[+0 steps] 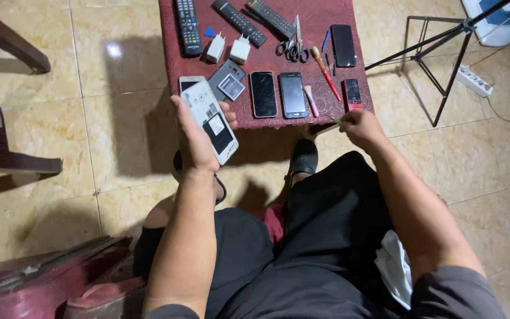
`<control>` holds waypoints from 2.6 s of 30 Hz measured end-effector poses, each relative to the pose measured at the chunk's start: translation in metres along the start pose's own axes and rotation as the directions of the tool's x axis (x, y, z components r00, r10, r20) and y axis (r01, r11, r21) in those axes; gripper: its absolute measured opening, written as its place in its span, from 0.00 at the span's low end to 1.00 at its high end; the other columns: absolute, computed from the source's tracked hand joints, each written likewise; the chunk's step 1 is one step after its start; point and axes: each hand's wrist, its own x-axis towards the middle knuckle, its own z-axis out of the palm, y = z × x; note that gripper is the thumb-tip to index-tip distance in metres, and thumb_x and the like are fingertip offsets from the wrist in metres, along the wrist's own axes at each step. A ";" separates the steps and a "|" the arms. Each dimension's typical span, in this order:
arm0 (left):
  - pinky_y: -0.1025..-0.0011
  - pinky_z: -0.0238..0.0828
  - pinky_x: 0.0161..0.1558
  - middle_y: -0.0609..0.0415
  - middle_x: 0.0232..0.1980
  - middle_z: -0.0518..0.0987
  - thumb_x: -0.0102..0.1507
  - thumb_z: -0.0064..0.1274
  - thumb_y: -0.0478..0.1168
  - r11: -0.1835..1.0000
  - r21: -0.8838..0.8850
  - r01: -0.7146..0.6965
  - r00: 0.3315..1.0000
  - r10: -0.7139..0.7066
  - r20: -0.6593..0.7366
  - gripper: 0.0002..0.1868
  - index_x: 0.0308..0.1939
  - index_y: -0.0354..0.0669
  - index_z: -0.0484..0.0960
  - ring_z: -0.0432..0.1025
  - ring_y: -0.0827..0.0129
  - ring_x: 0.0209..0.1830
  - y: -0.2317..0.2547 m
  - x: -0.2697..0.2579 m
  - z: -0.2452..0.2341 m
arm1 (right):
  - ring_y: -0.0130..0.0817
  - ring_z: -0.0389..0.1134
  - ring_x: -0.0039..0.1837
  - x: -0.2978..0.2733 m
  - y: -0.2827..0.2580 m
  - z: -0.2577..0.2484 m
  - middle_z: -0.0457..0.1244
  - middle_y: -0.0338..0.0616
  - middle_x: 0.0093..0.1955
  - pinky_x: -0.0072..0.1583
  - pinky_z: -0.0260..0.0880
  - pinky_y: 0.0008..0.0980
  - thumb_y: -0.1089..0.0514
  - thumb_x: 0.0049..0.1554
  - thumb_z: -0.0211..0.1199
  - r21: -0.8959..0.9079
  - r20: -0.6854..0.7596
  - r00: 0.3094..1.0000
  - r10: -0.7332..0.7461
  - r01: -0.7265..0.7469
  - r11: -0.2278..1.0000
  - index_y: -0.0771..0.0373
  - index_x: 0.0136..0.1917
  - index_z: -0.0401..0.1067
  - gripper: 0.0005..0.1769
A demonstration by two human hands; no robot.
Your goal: The person disassembles a white smartphone, removes the battery, wipes the battery and phone interior with a cloth, reinserts the battery, and reattaches the back cover. The person then wipes a second smartphone and reassembles it similarly.
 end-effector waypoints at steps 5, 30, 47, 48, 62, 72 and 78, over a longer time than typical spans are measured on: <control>0.60 0.81 0.44 0.48 0.41 0.81 0.67 0.26 0.76 0.996 -0.047 0.070 0.998 -0.070 -0.009 0.45 0.51 0.36 0.78 0.79 0.62 0.37 0.000 0.000 -0.001 | 0.53 0.73 0.52 0.054 -0.002 0.023 0.71 0.57 0.46 0.55 0.71 0.46 0.52 0.57 0.68 -0.175 -0.159 0.983 -0.087 0.059 0.983 0.63 0.50 0.80 0.13; 0.53 0.80 0.47 0.41 0.46 0.82 0.69 0.28 0.74 0.921 -0.278 0.274 0.961 -0.275 0.037 0.44 0.60 0.38 0.76 0.79 0.52 0.43 0.017 0.010 0.001 | 0.63 0.72 0.45 0.085 -0.022 0.076 0.68 0.65 0.44 0.48 0.72 0.55 0.44 0.66 0.56 -0.473 -0.109 0.926 -0.361 0.271 0.838 0.66 0.49 0.73 0.21; 0.65 0.78 0.43 0.48 0.41 0.81 0.72 0.29 0.70 0.936 0.213 0.280 0.940 -0.313 0.138 0.40 0.54 0.35 0.78 0.77 0.65 0.38 -0.021 0.002 0.016 | 0.40 0.70 0.41 -0.035 -0.172 0.031 0.65 0.50 0.42 0.43 0.69 0.37 0.66 0.61 0.62 0.234 -0.179 0.692 -0.699 0.720 0.653 0.63 0.59 0.70 0.12; 0.66 0.77 0.43 0.49 0.41 0.81 0.72 0.29 0.70 0.927 0.253 0.276 0.928 -0.326 0.181 0.40 0.53 0.35 0.78 0.78 0.65 0.38 -0.024 -0.001 0.019 | 0.43 0.72 0.45 -0.048 -0.181 0.028 0.66 0.50 0.45 0.45 0.72 0.37 0.63 0.61 0.66 0.277 -0.199 0.608 -0.769 0.787 0.551 0.63 0.58 0.69 0.13; 0.66 0.78 0.43 0.50 0.38 0.82 0.71 0.27 0.72 0.950 0.169 0.264 0.959 -0.240 -0.147 0.44 0.47 0.33 0.80 0.77 0.65 0.36 -0.055 0.015 0.015 | 0.57 0.70 0.47 -0.076 -0.189 0.024 0.68 0.54 0.44 0.46 0.69 0.49 0.64 0.51 0.62 0.261 0.283 0.491 -0.824 0.787 0.558 0.61 0.51 0.74 0.12; 0.61 0.79 0.45 0.47 0.39 0.81 0.69 0.27 0.74 0.975 0.095 0.198 0.971 -0.183 -0.153 0.44 0.50 0.34 0.79 0.78 0.60 0.37 -0.047 0.016 0.025 | 0.56 0.71 0.50 -0.071 -0.199 0.015 0.70 0.52 0.45 0.49 0.70 0.49 0.62 0.54 0.62 0.272 0.442 0.472 -0.763 0.740 0.615 0.62 0.51 0.75 0.10; 0.63 0.78 0.44 0.48 0.42 0.83 0.67 0.25 0.74 0.963 0.036 0.269 0.954 -0.261 -0.146 0.43 0.55 0.40 0.78 0.79 0.61 0.38 -0.051 0.016 0.019 | 0.56 0.71 0.55 -0.066 -0.192 0.027 0.70 0.53 0.51 0.52 0.71 0.48 0.63 0.57 0.58 0.183 0.157 0.710 -0.686 0.662 0.727 0.58 0.54 0.76 0.12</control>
